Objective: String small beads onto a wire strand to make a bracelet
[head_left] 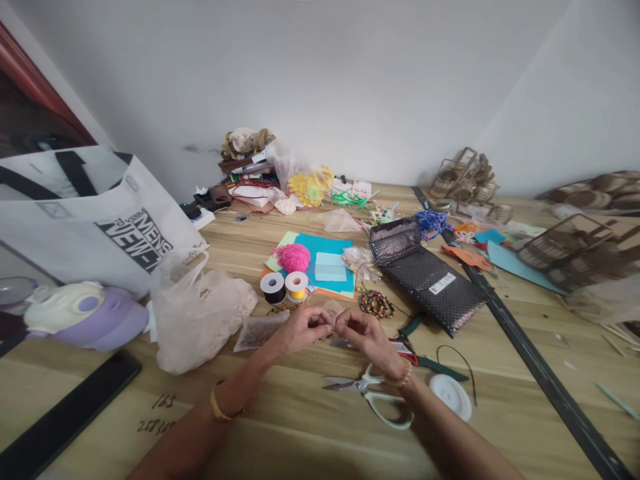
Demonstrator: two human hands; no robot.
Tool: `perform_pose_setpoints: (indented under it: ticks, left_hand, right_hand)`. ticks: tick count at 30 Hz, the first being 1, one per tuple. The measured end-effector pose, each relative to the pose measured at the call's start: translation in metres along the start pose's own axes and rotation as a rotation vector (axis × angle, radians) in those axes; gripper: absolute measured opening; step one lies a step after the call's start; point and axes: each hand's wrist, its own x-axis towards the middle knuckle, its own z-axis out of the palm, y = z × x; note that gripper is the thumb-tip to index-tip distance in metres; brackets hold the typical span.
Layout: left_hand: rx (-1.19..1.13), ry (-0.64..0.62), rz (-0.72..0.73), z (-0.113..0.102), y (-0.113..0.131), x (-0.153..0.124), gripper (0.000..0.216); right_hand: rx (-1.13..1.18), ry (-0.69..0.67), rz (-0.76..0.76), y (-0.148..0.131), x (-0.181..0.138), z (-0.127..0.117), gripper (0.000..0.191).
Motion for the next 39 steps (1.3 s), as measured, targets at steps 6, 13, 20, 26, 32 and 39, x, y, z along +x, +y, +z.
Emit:
perform_pose_setpoints:
  ticks: [6,13,20,26,32,39]
  left_hand:
    - [-0.086,-0.068,-0.002,0.0,-0.005,0.002,0.015]
    - [0.033,-0.02,0.07,0.004,0.0,0.001,0.01]
    - [0.079,-0.025,0.097,0.004,0.007,-0.002,0.008]
    - [0.063,-0.019,0.088,0.006,0.001,0.0,0.006]
    - [-0.012,-0.06,0.027,0.008,-0.005,0.002,0.01]
    - [-0.006,-0.033,0.036,0.01,-0.006,0.003,0.015]
  right_hand:
    - [-0.081,-0.021,0.023,0.003,-0.001,0.002,0.036]
    - [-0.094,-0.017,0.004,0.002,-0.001,0.0,0.039]
    - [-0.116,0.009,-0.043,-0.001,-0.001,0.0,0.037]
    - [-0.155,0.014,-0.07,-0.001,-0.002,0.0,0.035]
    - [-0.156,0.022,-0.08,-0.002,-0.002,0.0,0.036]
    - [-0.152,0.024,-0.061,-0.002,-0.002,0.001,0.037]
